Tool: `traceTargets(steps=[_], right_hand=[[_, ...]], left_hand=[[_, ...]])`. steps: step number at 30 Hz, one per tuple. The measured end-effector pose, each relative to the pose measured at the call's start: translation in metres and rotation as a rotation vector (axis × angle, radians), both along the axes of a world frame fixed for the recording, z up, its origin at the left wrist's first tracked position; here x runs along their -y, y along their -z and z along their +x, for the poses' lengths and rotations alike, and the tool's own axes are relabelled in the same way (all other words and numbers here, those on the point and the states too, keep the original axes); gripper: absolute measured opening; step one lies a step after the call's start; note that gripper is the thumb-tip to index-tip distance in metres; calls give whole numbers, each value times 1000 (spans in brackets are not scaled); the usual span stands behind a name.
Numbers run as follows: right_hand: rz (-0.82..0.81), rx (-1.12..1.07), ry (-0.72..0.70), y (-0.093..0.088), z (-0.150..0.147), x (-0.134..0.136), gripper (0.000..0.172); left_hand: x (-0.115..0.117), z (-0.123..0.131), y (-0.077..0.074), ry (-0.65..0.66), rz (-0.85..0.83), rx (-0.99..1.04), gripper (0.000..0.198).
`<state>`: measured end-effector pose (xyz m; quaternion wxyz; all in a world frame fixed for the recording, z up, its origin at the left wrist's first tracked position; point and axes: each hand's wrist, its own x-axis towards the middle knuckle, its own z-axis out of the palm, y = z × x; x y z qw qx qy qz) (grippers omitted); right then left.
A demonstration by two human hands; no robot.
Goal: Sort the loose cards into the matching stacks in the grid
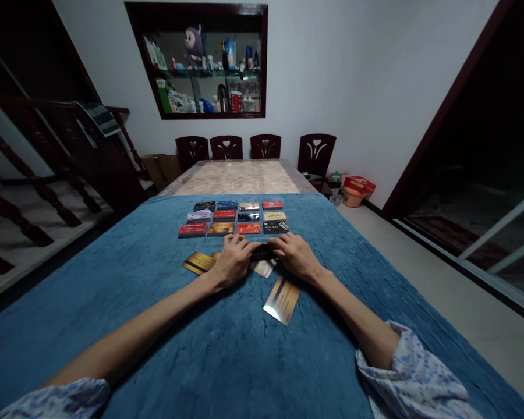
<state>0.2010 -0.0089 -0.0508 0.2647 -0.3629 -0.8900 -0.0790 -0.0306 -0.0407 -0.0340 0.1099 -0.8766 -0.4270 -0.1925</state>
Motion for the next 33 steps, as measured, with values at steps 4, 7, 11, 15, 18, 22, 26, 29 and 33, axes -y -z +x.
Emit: traceTargets(steps=[4, 7, 11, 15, 18, 22, 26, 29, 33], right_hand=[[-16, 52, 32, 5, 3, 0, 39], [-34, 57, 19, 9, 3, -1, 49], [-41, 39, 5, 11, 3, -1, 55], [-39, 40, -14, 9, 4, -3, 60], [-35, 40, -33, 7, 5, -3, 63], [-17, 49, -31, 3, 7, -5, 59], [-16, 80, -6, 0, 8, -4, 56], [-18, 94, 1, -3, 8, -3, 57], [-32, 103, 20, -6, 11, -3, 57]], left_hand=[[1, 1, 0, -40, -38, 0, 46], [1, 1, 1, -48, -49, 3, 49], [1, 1, 1, -67, -64, -4, 49], [-1, 1, 0, -64, -70, 2, 50], [-2, 1, -1, -51, -76, 11, 49], [-3, 2, -2, -34, -71, 14, 47], [-4, 2, -4, -21, -71, 6, 51], [-6, 4, -5, -27, -68, -12, 52], [-9, 5, -7, -31, -52, -27, 48]])
